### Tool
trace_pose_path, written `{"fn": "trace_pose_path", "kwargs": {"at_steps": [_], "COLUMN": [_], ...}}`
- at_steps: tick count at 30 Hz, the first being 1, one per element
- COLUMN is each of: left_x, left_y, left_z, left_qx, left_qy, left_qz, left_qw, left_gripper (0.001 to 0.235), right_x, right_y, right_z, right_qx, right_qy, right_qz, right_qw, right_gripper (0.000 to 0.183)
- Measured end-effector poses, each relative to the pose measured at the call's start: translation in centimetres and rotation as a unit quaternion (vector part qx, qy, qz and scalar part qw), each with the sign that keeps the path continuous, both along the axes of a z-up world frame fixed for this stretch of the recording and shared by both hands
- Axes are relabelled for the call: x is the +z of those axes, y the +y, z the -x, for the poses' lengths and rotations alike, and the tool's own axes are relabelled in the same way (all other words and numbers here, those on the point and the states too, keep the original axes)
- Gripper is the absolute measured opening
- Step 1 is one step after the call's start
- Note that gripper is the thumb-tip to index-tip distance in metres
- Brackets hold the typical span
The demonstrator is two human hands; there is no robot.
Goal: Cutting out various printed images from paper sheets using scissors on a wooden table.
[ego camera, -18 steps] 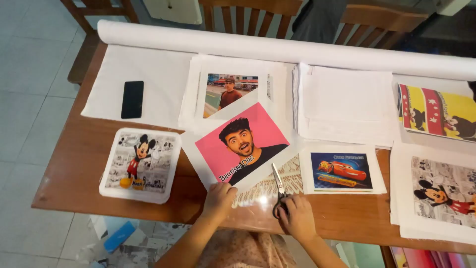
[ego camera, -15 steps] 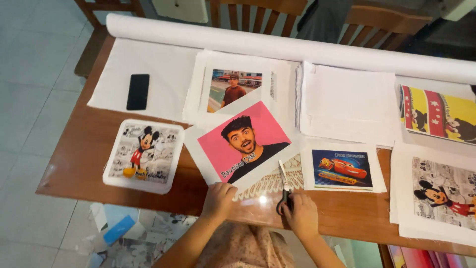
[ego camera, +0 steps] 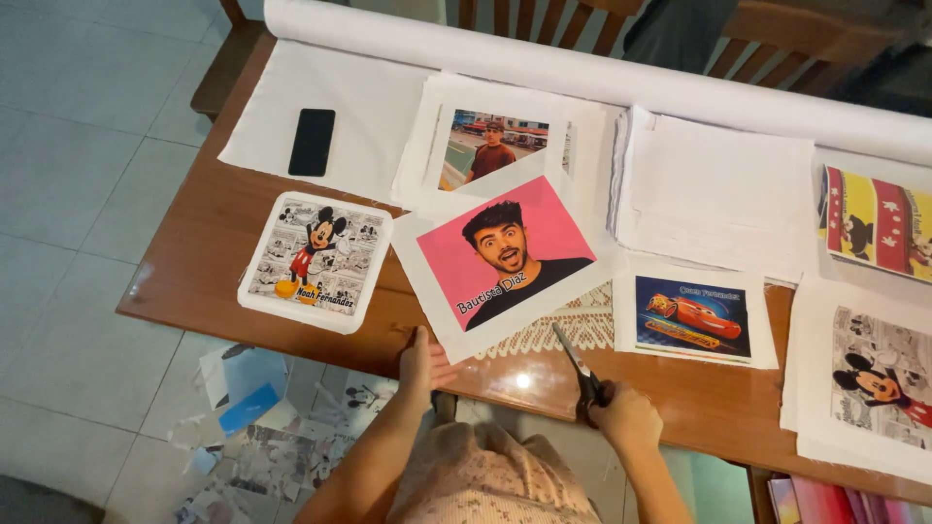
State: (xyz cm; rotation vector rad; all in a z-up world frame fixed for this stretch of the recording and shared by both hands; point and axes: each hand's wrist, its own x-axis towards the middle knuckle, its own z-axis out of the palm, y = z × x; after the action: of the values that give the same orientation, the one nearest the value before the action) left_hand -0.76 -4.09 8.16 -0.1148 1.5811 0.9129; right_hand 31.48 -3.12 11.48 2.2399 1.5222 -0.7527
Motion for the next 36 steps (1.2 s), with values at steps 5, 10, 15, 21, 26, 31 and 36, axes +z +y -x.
{"fn": "trace_pose_path", "kwargs": {"at_steps": [5,10,15,21,26,31,36], "left_x": [2.4,1.6,2.6,2.4,2.1,2.9,3.0], "left_y": [-0.3,-0.3,-0.3,-0.4,-0.6,-0.3,-0.2], "left_z": [0.4,1.0,1.2,1.8,2.2,2.2,2.3], "left_qx": [-0.088,-0.134,-0.180,-0.203,-0.213,-0.231,-0.235], "left_qy": [-0.020,-0.033,-0.021,-0.037,-0.042,-0.033,-0.034], "left_qz": [-0.039,-0.050,-0.041,-0.044,-0.055,-0.039,-0.036], "left_qw": [0.995,0.989,0.983,0.977,0.975,0.972,0.971], "left_gripper": [0.055,0.046,0.043,0.046,0.042,0.040,0.036], "right_x": [-2.9,-2.1,-2.6,-2.8,-1.4,2.3,1.6], "right_y": [-2.9,-5.1,-5.2,-4.3,-3.7,-2.7,-2.6], "right_z": [-1.7,2.2,5.7,9.8,11.4,12.8,13.0], "right_qx": [-0.024,-0.241,0.020,0.041,0.001,-0.037,-0.031], "right_qy": [0.202,0.481,0.457,0.421,0.443,0.445,0.429], "right_qz": [0.014,0.113,0.176,0.144,0.141,0.168,0.174], "right_qw": [0.979,0.835,0.872,0.895,0.885,0.879,0.886], "right_gripper": [0.014,0.026,0.055,0.058,0.055,0.048,0.050]}}
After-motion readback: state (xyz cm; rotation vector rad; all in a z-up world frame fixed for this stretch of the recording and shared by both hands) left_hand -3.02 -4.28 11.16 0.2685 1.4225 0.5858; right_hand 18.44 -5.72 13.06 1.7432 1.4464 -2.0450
